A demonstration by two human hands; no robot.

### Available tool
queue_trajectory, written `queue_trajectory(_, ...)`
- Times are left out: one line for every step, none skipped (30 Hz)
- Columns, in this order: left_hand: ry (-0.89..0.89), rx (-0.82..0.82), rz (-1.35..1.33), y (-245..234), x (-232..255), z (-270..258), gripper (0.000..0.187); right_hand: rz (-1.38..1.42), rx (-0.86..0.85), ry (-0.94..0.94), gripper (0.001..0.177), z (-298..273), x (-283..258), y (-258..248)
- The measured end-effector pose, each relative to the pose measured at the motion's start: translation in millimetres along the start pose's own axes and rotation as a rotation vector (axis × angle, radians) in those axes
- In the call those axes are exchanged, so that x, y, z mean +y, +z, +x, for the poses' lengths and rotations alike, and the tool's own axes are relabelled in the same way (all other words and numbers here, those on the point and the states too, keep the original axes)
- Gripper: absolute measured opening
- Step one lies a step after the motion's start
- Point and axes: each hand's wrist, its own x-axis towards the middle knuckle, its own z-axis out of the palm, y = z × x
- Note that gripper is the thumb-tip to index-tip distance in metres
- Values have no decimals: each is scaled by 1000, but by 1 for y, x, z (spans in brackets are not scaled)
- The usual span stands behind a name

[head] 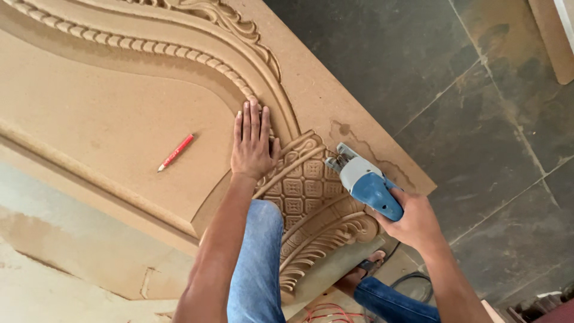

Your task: The person uses a handheld electric carving tool to shape and refine an ornate pattern on a large wooden panel. They guide the tool along the edges of the design while sitting on the floor, occasionally adjusting their position to reach different sections.

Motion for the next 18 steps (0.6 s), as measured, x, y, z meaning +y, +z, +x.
queue_trajectory(-1,0,-2,0,0,0,82,-14,-9,6,29,0,0,0)
queue_trajectory(1,1,-7,0,0,0,82,-30,-16,14,29,0,-1,0)
queue_trajectory(3,1,-12,1,-1,1,82,-23,-15,8,29,1,-1,0)
queue_trajectory(6,5,-9,2,-1,1,82,-19,-14,4,29,0,0,0)
queue_trajectory(9,8,-5,3,-1,1,82,-14,-14,0,29,0,0,0)
queue_trajectory(9,12,-1,3,-1,0,82,-8,-19,9,29,0,0,-1)
queue_trajectory(5,3,2,4,-1,0,82,-3,-24,18,30,0,0,-1)
queue_trajectory(0,-5,6,4,-1,-1,82,4,-29,26,30,0,0,-1)
queue_trajectory(-4,-14,10,4,-2,0,82,1,-30,31,30,0,-1,-1)
queue_trajectory(-1,-9,5,4,-1,0,82,-1,-33,34,30,0,-1,0)
queue_trajectory(2,-3,0,4,-1,0,82,-4,-35,38,29,1,-2,-1)
queue_trajectory(4,1,-3,3,-2,0,82,-8,-33,39,30,1,-2,-1)
queue_trajectory(5,3,-7,3,-2,1,83,-13,-31,40,30,1,-3,-1)
queue_trajectory(5,2,-11,3,-2,0,83,-17,-32,41,31,1,-4,0)
queue_trajectory(4,1,-15,3,-2,0,83,-15,-35,40,31,1,-4,0)
queue_trajectory(3,-2,-11,3,-2,0,83,-13,-39,40,30,1,-4,0)
queue_trajectory(2,-4,-7,2,-2,0,83,-10,-43,40,30,1,-3,0)
queue_trajectory(1,-7,-4,2,-2,0,83,-13,-44,36,30,2,-3,0)
